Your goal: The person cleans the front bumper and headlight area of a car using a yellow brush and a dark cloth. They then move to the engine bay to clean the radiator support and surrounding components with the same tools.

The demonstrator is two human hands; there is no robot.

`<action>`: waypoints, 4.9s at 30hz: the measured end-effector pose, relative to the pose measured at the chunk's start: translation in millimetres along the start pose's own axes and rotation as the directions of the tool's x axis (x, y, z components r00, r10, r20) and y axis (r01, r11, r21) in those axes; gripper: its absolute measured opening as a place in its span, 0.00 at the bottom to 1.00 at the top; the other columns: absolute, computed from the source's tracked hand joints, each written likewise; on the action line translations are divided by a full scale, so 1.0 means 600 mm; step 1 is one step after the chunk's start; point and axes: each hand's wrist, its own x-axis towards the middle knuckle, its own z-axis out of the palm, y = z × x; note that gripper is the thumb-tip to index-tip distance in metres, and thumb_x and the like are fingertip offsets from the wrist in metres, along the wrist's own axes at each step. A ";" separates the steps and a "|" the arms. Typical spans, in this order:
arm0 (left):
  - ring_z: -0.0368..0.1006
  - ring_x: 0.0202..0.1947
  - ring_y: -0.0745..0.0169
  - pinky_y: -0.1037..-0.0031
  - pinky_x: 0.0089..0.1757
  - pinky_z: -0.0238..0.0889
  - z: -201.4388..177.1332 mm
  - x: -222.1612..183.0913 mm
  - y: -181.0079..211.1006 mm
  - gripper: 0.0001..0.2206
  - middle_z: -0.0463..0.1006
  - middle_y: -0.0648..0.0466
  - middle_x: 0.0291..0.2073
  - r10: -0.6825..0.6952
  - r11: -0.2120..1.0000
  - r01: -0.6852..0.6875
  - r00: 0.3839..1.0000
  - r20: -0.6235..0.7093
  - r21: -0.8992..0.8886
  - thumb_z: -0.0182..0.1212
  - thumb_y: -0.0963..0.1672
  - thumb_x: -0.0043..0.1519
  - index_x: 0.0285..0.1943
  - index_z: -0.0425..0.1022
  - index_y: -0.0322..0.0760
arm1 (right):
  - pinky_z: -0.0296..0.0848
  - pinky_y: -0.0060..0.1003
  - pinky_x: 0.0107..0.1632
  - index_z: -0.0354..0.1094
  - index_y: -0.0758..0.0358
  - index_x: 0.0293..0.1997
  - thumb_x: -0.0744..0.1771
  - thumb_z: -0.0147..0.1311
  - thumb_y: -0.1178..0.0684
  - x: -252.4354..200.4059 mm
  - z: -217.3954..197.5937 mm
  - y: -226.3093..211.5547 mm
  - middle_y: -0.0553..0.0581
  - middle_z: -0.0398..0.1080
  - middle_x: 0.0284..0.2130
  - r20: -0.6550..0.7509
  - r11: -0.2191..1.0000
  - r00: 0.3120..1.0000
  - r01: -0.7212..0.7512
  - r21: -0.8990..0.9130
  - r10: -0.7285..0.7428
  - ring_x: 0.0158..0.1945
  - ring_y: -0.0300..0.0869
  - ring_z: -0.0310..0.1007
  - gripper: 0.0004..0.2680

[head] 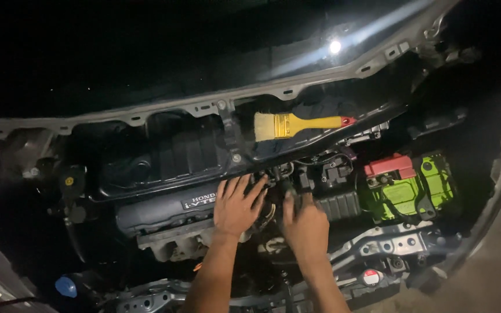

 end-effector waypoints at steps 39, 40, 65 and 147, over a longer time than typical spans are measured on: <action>0.59 0.69 0.57 0.54 0.63 0.52 0.053 -0.043 -0.023 0.44 0.66 0.57 0.69 -0.032 0.996 -0.002 0.935 0.353 0.094 0.70 0.46 0.52 0.80 0.51 0.68 | 0.82 0.40 0.40 0.72 0.62 0.32 0.70 0.48 0.43 0.026 -0.108 -0.120 0.57 0.79 0.29 0.387 0.899 0.827 -0.290 -0.328 0.408 0.31 0.49 0.81 0.14; 0.59 0.69 0.64 0.59 0.66 0.49 0.058 -0.051 -0.020 0.34 0.65 0.60 0.70 -0.090 0.994 0.064 0.937 0.337 0.088 0.64 0.45 0.60 0.77 0.58 0.64 | 0.80 0.47 0.39 0.75 0.64 0.36 0.68 0.49 0.43 0.042 -0.098 -0.110 0.62 0.79 0.31 0.406 0.919 0.843 -0.231 -0.320 0.353 0.35 0.54 0.81 0.14; 0.66 0.62 0.45 0.60 0.45 0.61 0.196 -0.028 0.040 0.23 0.71 0.56 0.62 -0.070 0.991 0.085 0.988 -0.138 0.106 0.57 0.57 0.63 0.70 0.65 0.76 | 0.79 0.55 0.48 0.62 0.60 0.66 0.68 0.55 0.49 -0.033 -0.007 -0.089 0.73 0.71 0.48 -0.027 0.969 0.971 -0.236 0.071 0.239 0.53 0.68 0.74 0.19; 0.62 0.68 0.33 0.44 0.62 0.55 0.160 0.048 0.142 0.20 0.68 0.44 0.68 -0.216 0.953 0.236 0.969 -0.123 0.187 0.57 0.47 0.68 0.70 0.67 0.54 | 0.67 0.43 0.26 0.75 0.70 0.44 0.68 0.54 0.42 0.051 -0.067 0.041 0.61 0.72 0.14 0.072 0.888 0.909 -0.416 0.196 0.410 0.18 0.44 0.70 0.16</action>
